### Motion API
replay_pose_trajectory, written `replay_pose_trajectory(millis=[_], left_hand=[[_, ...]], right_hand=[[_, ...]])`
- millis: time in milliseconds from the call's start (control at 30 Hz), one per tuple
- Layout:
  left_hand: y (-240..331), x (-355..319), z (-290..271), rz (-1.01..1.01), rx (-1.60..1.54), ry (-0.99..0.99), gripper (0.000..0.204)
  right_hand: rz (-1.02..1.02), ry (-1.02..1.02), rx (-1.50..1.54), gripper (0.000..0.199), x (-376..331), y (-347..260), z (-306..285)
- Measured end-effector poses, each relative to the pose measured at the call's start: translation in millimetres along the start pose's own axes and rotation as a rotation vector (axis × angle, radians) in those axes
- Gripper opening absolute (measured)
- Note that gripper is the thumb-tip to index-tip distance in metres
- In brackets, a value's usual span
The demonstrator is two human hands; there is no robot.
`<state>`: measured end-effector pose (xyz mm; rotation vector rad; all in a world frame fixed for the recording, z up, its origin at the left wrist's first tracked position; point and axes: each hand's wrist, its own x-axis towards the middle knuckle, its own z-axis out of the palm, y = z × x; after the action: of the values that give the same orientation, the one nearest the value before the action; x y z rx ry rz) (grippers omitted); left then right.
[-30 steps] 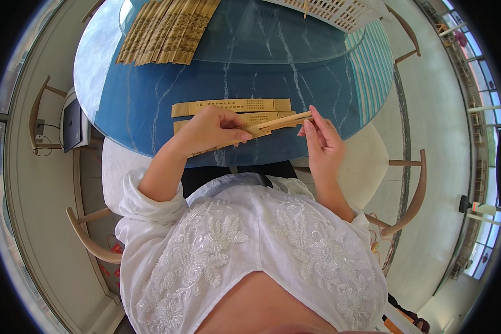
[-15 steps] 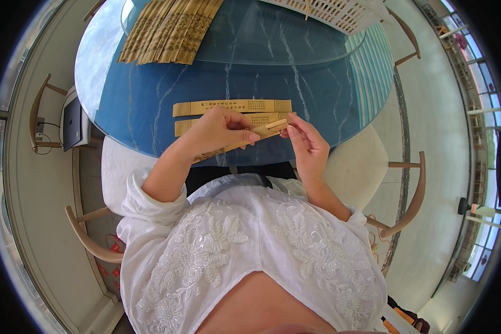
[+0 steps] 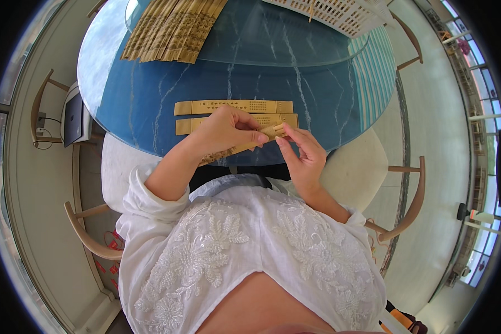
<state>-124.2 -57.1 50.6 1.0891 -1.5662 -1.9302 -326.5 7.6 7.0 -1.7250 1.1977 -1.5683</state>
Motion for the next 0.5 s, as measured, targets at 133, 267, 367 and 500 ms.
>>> replay_pose_trajectory(millis=[133,267,367,500], left_hand=[[-5.2,1.3,1.0,-0.015,-0.022,0.01,0.026],[-1.8,3.4,4.8,0.005,0.004,-0.035,0.028],[-1.4,0.7,5.7,-0.008,0.076,-0.045,0.029],[-13.0,-12.9,-4.7,-0.054,0.075,-0.098,0.025]], right_hand=[[-0.018,-0.006,0.004,0.033,-1.0,2.6,0.7],[0.165,0.045,0.215,0.027,-4.3,5.6,5.0],[0.268,0.021,0.322,0.021,3.3,6.5,3.3],[0.268,0.077,0.416,0.021,23.9,7.4,-9.7]])
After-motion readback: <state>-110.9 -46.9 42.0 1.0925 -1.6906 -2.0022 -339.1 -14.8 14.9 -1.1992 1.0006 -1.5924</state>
